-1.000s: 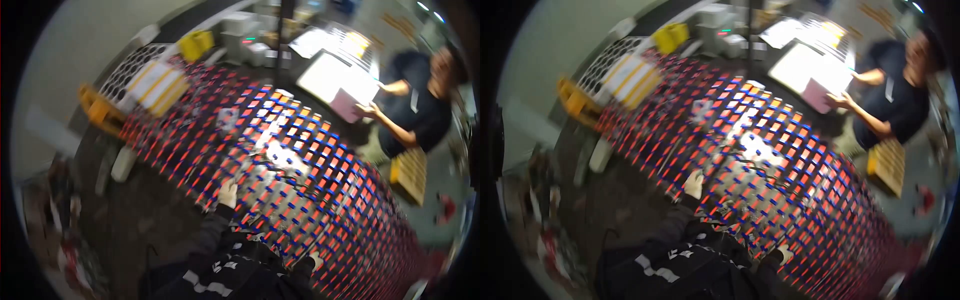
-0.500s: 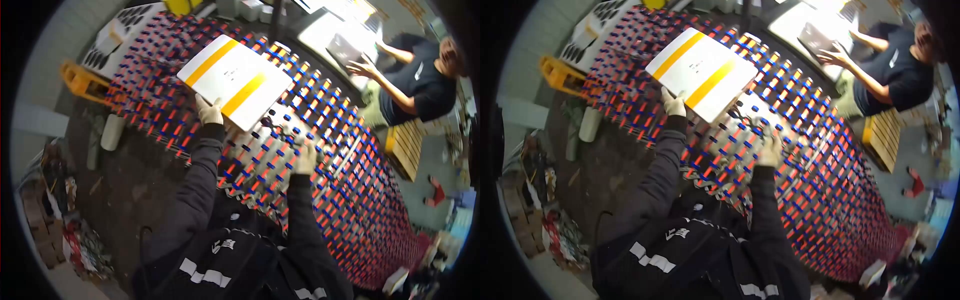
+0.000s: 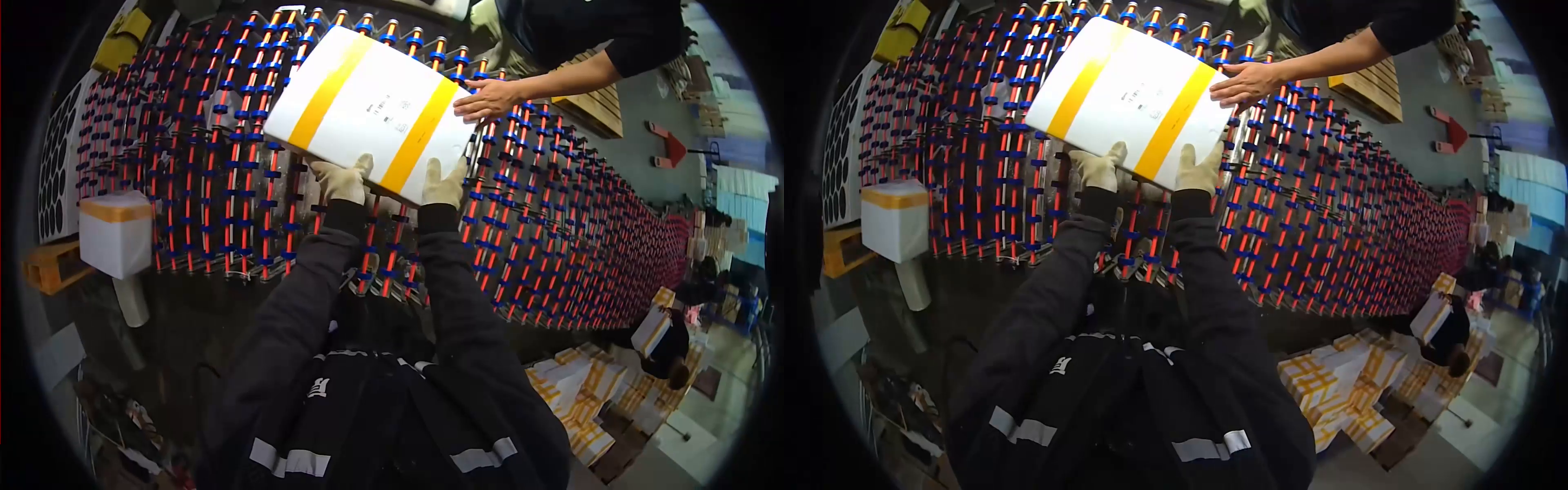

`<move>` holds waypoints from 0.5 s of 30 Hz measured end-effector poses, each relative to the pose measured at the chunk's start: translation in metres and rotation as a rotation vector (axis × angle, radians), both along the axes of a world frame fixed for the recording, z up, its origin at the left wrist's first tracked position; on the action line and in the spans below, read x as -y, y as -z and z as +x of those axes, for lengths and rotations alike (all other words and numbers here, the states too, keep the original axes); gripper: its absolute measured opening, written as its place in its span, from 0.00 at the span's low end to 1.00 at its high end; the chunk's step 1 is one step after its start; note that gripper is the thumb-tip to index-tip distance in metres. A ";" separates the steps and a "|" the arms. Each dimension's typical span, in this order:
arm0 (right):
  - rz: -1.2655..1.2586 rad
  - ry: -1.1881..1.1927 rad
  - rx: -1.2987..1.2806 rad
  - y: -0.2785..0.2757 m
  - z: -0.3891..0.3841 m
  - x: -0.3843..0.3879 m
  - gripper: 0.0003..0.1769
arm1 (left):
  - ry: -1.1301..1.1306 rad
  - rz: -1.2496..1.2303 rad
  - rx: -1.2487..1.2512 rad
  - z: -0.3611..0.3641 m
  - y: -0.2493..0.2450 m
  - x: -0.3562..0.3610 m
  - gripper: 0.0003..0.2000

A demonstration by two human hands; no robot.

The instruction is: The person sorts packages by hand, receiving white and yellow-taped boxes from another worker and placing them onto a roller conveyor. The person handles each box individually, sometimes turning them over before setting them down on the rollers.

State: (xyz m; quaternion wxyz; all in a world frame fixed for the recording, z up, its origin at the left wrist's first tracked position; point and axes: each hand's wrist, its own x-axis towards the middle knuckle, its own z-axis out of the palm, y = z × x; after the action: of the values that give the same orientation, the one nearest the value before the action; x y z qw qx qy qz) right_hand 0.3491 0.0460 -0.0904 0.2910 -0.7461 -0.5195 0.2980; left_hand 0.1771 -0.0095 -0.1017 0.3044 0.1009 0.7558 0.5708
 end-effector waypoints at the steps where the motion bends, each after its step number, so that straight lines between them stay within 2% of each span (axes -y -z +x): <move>1: 0.067 0.022 0.109 0.001 0.015 0.000 0.44 | 0.148 -0.087 -0.013 0.004 -0.006 0.004 0.49; 2: 0.134 0.043 0.222 0.004 0.030 -0.002 0.42 | 0.229 -0.046 -0.134 0.001 0.058 0.016 0.47; 3: 0.373 0.035 0.404 0.015 0.047 -0.001 0.36 | 0.275 0.049 -0.178 -0.002 0.043 0.036 0.40; 4: 0.445 -0.030 0.537 0.000 0.061 0.004 0.33 | 0.322 0.145 -0.221 -0.001 0.015 0.066 0.34; 6: 0.649 -0.277 0.838 -0.039 0.076 0.015 0.23 | 0.264 0.214 -0.273 -0.008 -0.034 0.106 0.23; 7: 0.656 -0.340 0.715 -0.004 0.118 0.011 0.17 | 0.238 0.179 -0.413 -0.017 -0.012 0.132 0.20; 8: 0.657 -0.401 0.588 0.033 0.162 0.007 0.13 | 0.198 0.112 -0.567 -0.033 -0.019 0.154 0.18; 9: 0.652 -0.457 0.462 0.065 0.203 0.004 0.13 | 0.165 0.008 -0.775 -0.038 -0.026 0.176 0.16; 10: 0.414 -0.556 0.137 0.034 0.228 0.003 0.14 | 0.115 -0.001 -0.743 -0.044 -0.030 0.191 0.16; 11: 0.144 -0.553 -0.224 0.000 0.251 0.002 0.15 | 0.106 -0.051 -0.833 -0.052 -0.038 0.201 0.16; 12: -0.105 -0.466 -0.473 -0.036 0.270 0.000 0.18 | 0.401 -0.078 -0.885 -0.052 -0.062 0.204 0.13; 13: -0.016 -0.271 0.332 -0.005 0.298 0.003 0.18 | 0.354 0.076 -0.676 -0.029 -0.082 0.198 0.11; 14: 0.115 -0.150 0.915 -0.034 0.291 0.026 0.22 | 0.504 0.097 -0.481 -0.014 -0.058 0.207 0.10; 15: 0.017 0.195 0.852 -0.015 0.318 0.032 0.24 | 0.532 0.124 -0.299 -0.002 -0.052 0.205 0.11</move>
State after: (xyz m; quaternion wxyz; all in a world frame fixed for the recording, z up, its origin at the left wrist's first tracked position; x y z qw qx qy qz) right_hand 0.6670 0.0140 -0.0752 0.0835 -0.8457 -0.5225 -0.0697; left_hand 0.1751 -0.2141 -0.0497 0.3217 0.3963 0.7031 0.4951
